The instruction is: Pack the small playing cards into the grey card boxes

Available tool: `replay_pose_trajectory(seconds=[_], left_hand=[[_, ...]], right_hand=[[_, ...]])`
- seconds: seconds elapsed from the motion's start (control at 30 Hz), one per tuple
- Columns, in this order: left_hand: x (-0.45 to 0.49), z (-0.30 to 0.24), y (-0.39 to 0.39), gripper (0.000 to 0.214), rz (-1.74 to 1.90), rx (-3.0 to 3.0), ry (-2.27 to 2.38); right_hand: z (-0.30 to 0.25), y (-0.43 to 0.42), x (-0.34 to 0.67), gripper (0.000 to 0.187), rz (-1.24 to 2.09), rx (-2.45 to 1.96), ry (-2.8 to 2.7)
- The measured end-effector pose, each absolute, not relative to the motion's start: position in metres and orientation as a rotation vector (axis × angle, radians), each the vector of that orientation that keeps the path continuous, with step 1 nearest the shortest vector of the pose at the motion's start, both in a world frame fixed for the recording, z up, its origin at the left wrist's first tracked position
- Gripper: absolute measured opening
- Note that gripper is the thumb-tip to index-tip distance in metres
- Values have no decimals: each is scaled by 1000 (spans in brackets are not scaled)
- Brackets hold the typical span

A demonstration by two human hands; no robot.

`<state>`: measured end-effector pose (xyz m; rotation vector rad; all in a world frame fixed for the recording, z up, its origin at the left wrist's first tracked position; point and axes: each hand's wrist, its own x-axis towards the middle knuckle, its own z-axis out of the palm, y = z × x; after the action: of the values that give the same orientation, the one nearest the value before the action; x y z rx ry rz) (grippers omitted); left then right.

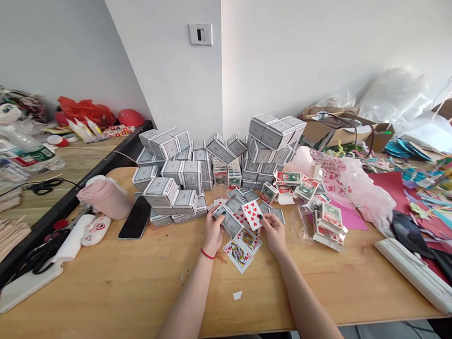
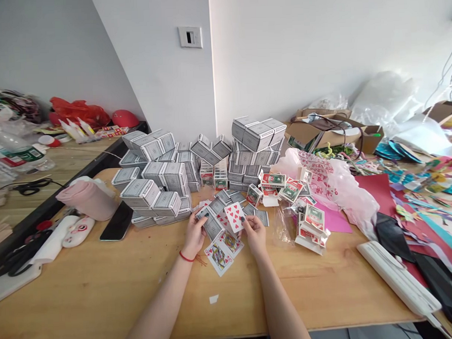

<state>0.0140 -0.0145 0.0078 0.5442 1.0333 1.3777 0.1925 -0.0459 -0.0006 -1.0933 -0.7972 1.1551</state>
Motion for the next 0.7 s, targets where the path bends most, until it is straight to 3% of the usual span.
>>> replay_pose_trajectory(seconds=[0.7], left_hand=[[17, 7, -16, 40, 1432, 644, 1043]], right_hand=[[3, -48, 188, 30, 1207, -1150, -872]])
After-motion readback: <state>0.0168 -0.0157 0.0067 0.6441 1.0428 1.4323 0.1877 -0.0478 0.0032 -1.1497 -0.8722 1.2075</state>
